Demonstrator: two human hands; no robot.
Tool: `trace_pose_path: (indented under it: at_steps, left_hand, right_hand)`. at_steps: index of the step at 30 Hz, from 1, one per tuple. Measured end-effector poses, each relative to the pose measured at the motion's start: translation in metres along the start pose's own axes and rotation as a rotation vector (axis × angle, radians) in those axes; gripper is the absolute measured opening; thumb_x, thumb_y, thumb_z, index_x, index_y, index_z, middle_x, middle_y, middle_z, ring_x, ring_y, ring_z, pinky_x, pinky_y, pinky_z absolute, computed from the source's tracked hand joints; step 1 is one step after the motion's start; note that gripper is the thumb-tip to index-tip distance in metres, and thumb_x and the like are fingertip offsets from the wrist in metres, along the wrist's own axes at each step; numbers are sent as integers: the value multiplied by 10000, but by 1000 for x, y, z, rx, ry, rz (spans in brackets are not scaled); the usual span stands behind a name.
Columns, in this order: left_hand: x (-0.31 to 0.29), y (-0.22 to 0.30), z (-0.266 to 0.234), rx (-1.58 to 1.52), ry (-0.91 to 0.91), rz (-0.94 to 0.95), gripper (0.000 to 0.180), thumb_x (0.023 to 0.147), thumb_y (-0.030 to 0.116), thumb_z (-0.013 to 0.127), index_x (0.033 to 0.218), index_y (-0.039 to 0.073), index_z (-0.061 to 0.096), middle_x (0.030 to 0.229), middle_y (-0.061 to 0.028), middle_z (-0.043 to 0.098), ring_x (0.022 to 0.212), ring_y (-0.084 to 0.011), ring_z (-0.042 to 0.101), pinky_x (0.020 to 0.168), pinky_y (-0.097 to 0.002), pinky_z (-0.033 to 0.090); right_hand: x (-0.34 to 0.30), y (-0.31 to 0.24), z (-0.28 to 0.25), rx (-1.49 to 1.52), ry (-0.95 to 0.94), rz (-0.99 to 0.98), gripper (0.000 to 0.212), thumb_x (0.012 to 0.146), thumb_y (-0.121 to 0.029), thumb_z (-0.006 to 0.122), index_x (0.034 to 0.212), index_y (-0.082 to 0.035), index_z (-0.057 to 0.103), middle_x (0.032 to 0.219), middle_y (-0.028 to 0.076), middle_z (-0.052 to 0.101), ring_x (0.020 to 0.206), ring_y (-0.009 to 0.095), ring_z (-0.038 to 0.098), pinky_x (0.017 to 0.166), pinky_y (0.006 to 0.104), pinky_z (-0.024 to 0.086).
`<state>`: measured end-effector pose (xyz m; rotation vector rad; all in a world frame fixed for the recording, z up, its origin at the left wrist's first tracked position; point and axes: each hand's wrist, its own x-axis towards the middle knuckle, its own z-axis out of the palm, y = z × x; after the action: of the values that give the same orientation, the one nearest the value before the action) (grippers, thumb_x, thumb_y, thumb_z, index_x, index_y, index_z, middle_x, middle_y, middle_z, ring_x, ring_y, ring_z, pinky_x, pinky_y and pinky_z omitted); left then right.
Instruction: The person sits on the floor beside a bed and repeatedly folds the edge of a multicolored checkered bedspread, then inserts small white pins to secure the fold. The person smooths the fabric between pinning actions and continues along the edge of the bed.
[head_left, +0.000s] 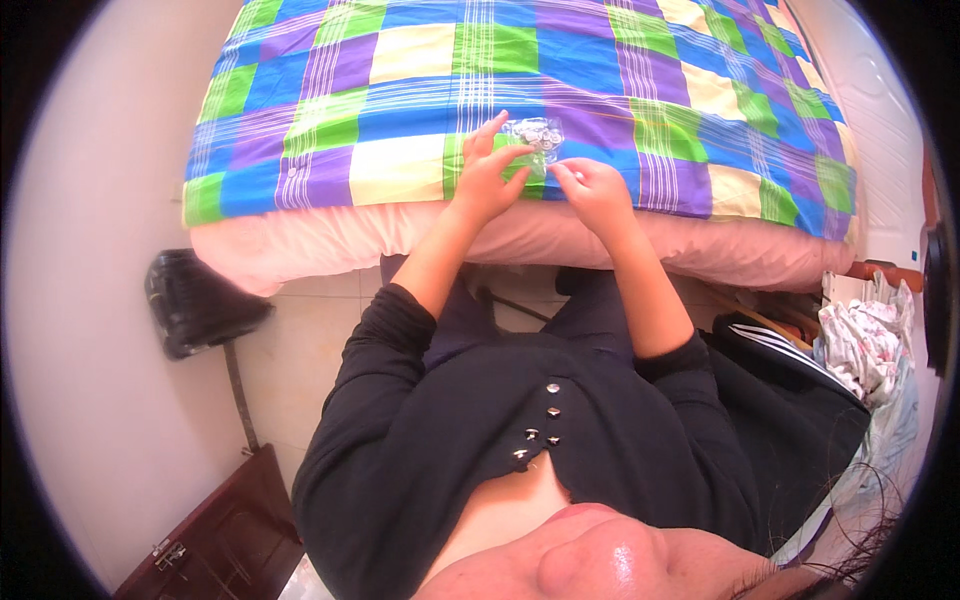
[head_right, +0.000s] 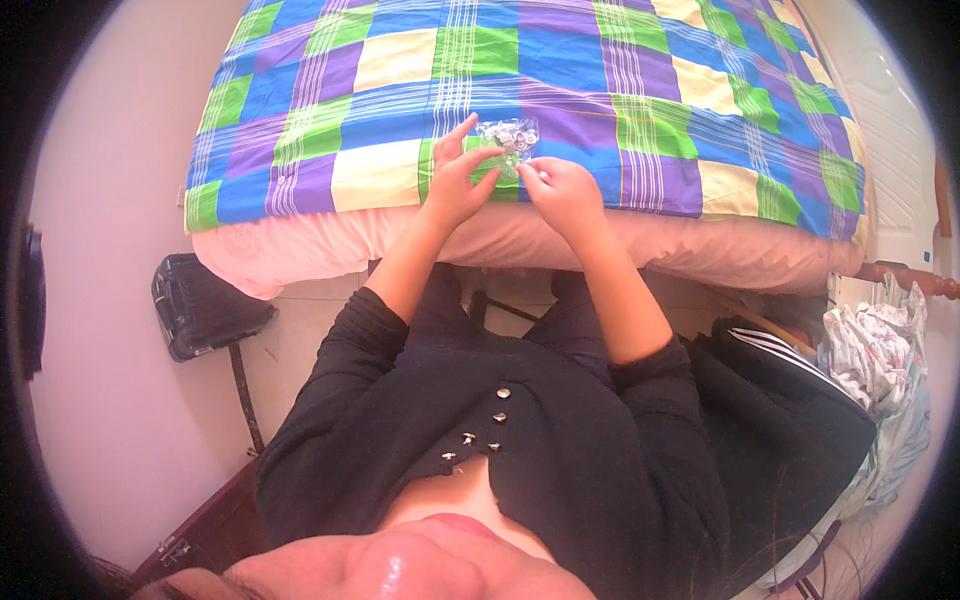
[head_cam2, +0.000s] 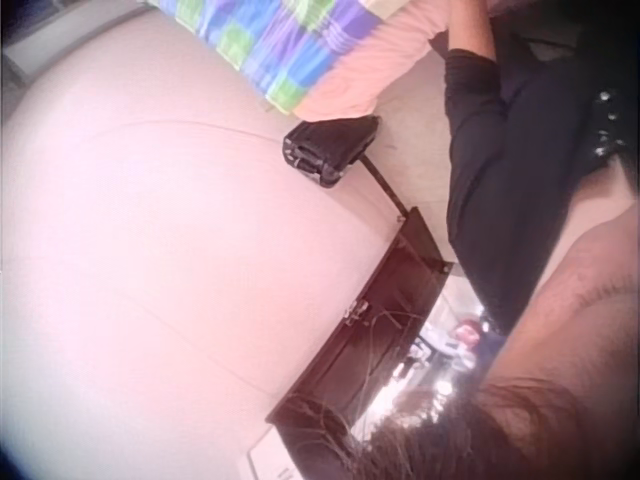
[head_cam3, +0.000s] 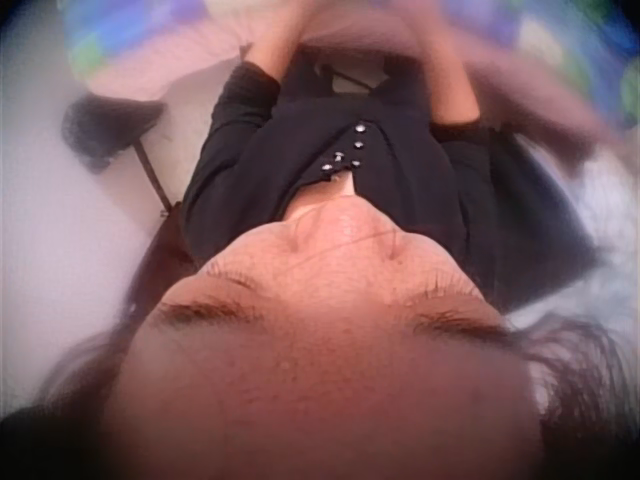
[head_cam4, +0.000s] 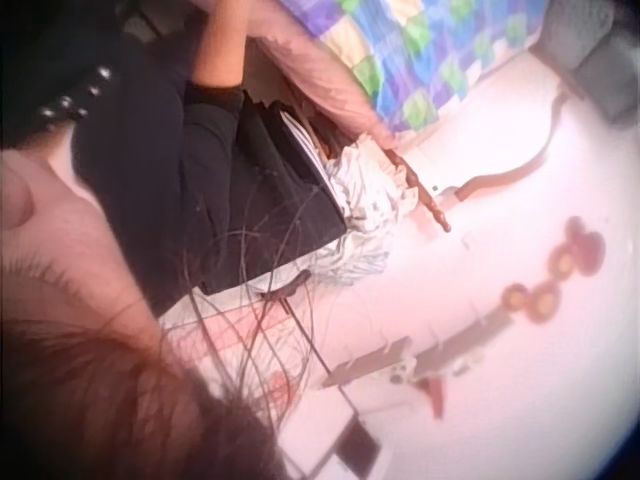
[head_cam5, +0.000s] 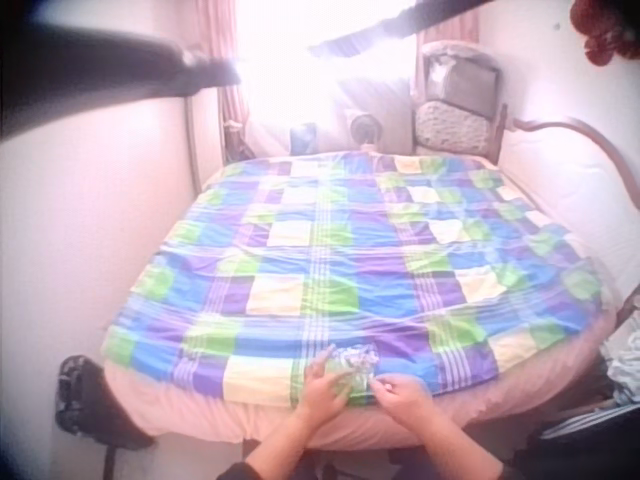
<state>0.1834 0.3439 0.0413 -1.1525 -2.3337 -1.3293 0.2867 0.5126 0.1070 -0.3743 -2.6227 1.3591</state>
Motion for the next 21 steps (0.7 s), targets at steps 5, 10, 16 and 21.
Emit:
trace_pose_path:
  at_steps: [5,10,16,21]
  left_hand:
    - [2,2,2,-30,8,-13,333,768,121,735,1093,192,724,1444,-187,457,1290,-395,425,1084,-476,334]
    - [3,-5,13,6,17,-101,219,772,53,718,966,153,735,1389,-177,522,1262,-374,460,1059,-449,369]
    - [7,-14,24,-23,37,-149,193,774,26,713,918,153,734,1378,-161,540,1252,-364,469,1059,-437,374]
    - [8,-18,28,-10,37,-147,187,773,20,710,911,144,731,1377,-167,539,1254,-368,476,1060,-439,378]
  right_hand:
    - [34,11,20,-219,19,52,280,916,-300,575,1027,-103,741,898,175,700,824,348,666,701,408,506]
    - [53,19,36,-354,77,-1,316,910,-351,572,1110,-161,725,949,132,716,901,332,677,739,444,524]
    - [80,29,48,-445,-36,44,324,888,-367,595,1123,-176,711,982,115,717,895,319,682,731,455,522]
    - [86,42,53,-459,-52,41,286,854,-360,624,1019,-145,718,928,148,702,862,331,672,722,435,514]
